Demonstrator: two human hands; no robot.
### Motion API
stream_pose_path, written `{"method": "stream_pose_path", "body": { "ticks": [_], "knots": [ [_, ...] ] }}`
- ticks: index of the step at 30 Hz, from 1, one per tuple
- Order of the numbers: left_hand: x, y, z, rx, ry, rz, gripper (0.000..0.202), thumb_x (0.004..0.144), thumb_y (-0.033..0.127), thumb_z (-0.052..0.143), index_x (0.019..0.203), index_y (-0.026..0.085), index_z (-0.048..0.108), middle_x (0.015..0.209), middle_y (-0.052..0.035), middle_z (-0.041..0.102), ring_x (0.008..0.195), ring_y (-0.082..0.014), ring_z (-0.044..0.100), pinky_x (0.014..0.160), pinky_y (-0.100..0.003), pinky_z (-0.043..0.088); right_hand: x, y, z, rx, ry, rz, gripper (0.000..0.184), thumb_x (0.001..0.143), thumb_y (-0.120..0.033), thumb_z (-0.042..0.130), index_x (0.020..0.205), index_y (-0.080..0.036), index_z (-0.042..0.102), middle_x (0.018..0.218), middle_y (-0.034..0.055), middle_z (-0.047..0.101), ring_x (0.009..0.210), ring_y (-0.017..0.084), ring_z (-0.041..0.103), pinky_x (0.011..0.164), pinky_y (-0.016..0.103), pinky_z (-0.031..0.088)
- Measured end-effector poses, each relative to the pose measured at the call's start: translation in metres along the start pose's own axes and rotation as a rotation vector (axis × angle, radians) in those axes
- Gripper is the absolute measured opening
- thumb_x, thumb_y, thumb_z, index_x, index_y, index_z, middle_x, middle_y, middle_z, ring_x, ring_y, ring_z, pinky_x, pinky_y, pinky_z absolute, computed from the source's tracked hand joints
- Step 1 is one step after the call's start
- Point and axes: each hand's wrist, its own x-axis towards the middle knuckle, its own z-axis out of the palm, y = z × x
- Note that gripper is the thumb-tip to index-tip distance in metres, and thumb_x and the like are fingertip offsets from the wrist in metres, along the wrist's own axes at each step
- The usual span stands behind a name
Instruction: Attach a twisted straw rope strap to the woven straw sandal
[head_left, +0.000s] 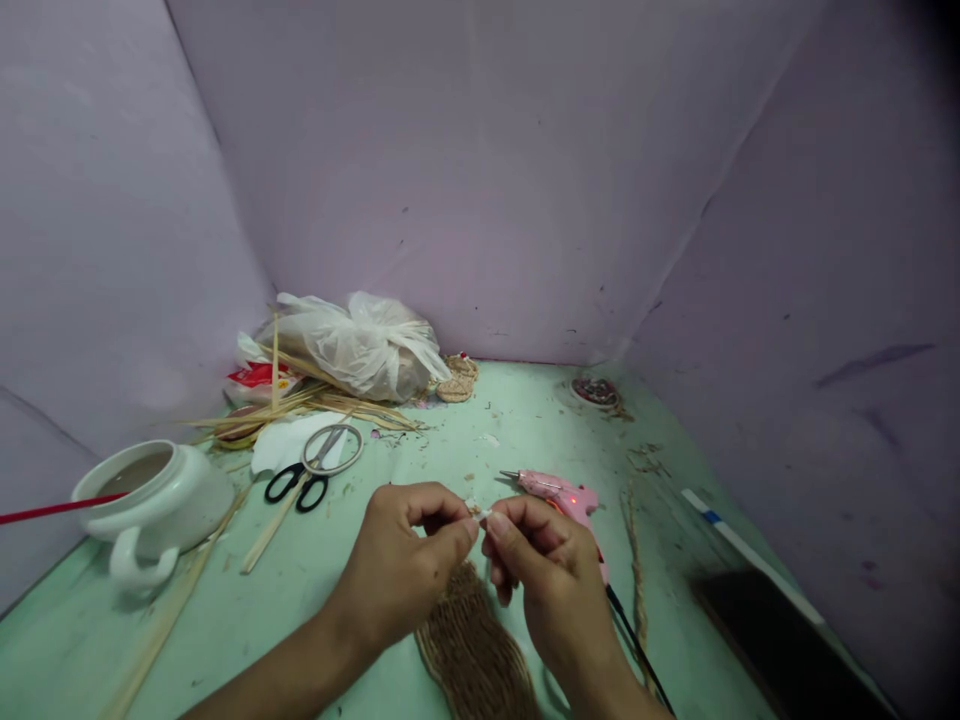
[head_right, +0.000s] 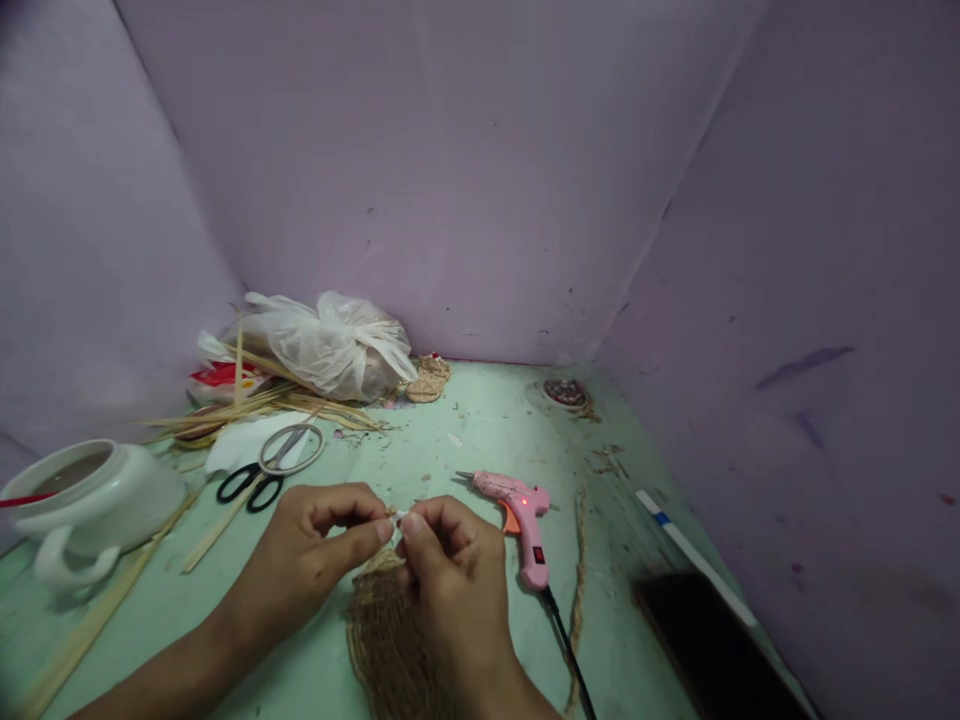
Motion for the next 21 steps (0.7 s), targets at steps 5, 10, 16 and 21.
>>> {"method": "stream_pose_path", "body": {
  "ticks": [5,10,16,21],
  "knots": [
    [0.002,0.000,-0.006,0.050,-0.039,0.102,0.016,0.066,0.021,0.056,0.052,0.014,0.061,0.053,-0.0004,0.058,0.054,-0.0113,0.050,0.055,-0.022,0.038,0.000,-0.004,0.001,0.261,-0.050,0.241,0.028,0.054,-0.033,0.074,0.054,-0.013,0.054,0.043,-0.0052,0.049,0.032,0.001,0.034,0.031,0.012,0.018],
    [0.006,-0.001,-0.011,0.141,-0.065,0.250,0.014,0.066,0.015,0.059,0.053,0.014,0.064,0.054,-0.0004,0.059,0.056,-0.0115,0.052,0.060,-0.024,0.039,0.001,-0.007,-0.005,0.363,-0.253,0.431,0.027,0.060,-0.030,0.070,0.053,-0.013,0.051,0.040,-0.0082,0.040,0.030,-0.001,0.018,0.030,0.014,0.007],
    [0.010,-0.008,-0.020,0.292,-0.111,0.537,0.016,0.069,0.011,0.059,0.053,0.015,0.059,0.049,0.0036,0.055,0.052,-0.0082,0.048,0.083,-0.033,0.037,0.006,-0.008,-0.008,0.255,-0.399,0.465,0.029,0.061,-0.034,0.067,0.053,-0.016,0.046,0.040,-0.0107,0.031,0.032,0.000,0.012,0.030,0.017,0.003],
    [0.014,-0.012,-0.029,0.440,-0.146,0.716,0.012,0.071,0.010,0.056,0.061,0.015,0.061,0.056,0.0034,0.056,0.055,-0.0078,0.049,0.095,-0.039,0.029,0.007,-0.005,-0.008,0.076,-0.462,0.426,0.038,0.063,-0.044,0.065,0.050,-0.018,0.041,0.040,-0.0122,0.022,0.034,0.002,0.009,0.033,0.019,0.002]
  ]
}}
